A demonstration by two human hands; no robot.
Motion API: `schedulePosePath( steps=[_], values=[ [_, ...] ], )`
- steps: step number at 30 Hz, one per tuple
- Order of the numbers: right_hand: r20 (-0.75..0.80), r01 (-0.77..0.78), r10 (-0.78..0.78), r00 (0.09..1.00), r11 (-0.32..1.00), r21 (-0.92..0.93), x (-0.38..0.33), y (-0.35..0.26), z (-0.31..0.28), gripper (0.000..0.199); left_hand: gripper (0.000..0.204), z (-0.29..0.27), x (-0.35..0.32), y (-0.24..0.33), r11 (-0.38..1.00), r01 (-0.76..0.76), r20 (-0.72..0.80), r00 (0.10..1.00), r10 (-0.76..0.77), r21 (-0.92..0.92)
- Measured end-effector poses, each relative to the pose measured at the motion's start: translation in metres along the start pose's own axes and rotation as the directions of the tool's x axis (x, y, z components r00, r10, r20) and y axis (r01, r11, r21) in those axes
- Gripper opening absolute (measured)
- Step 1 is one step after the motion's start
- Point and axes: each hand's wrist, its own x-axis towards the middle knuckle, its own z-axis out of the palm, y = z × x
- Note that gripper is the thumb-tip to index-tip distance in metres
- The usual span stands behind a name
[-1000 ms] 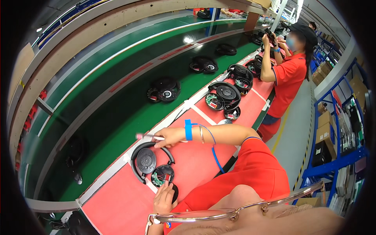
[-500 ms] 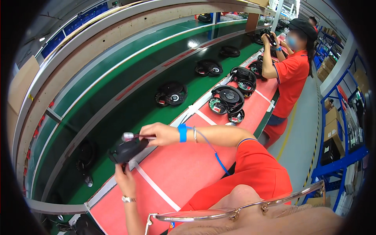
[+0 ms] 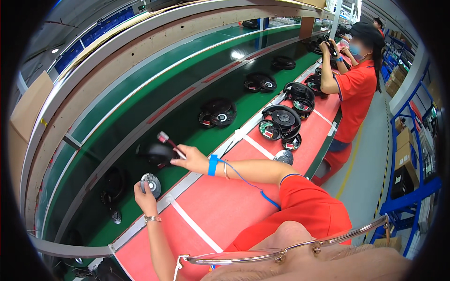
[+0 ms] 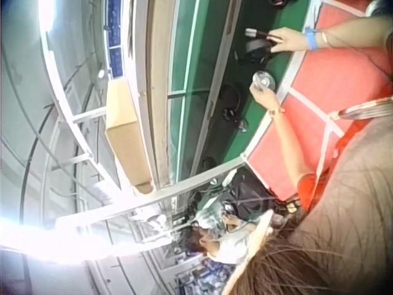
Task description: Assembling and inspecting headphone components on an electronics production line.
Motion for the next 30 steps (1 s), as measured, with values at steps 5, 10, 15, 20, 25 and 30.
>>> schedulePosePath(
  steps=[5,10,15,20,25,30],
  values=[
    [0.164,-0.458,0.435,0.885,0.752,0.474,0.011,0.032,0.0,0.028,0.036,0.023,0.009,0.041,0.607,0.495,0.237,0.858,-0.457,-0.622],
    [0.155,-0.594,0.627,0.764,0.588,0.549,0.004,0.065,0.02,0.024,0.052,0.059,0.01,0.049,0.527,0.42,0.214,0.888,-0.407,-0.739],
    [0.147,-0.573,0.583,0.799,0.663,0.481,-0.003,0.041,0.02,0.036,0.061,0.067,0.001,0.033,0.982,-0.12,0.272,0.959,0.077,0.147],
    [-0.024,-0.481,0.554,0.832,0.742,0.468,-0.013,0.042,0.024,0.048,0.061,0.038,0.006,-0.011,0.802,-0.285,0.116,0.957,0.264,0.525],
    [-0.108,-0.337,0.445,0.889,0.796,0.503,-0.018,0.045,0.022,0.05,0.065,-0.024,0.021,-0.03,0.346,0.155,-0.1,0.98,-0.171,0.925],
    [-0.057,-0.251,0.308,0.95,0.859,0.446,-0.021,0.026,0.02,0.041,0.07,-0.071,0.031,-0.096,0.485,0.139,-0.133,0.99,-0.048,0.864]
  ],
)
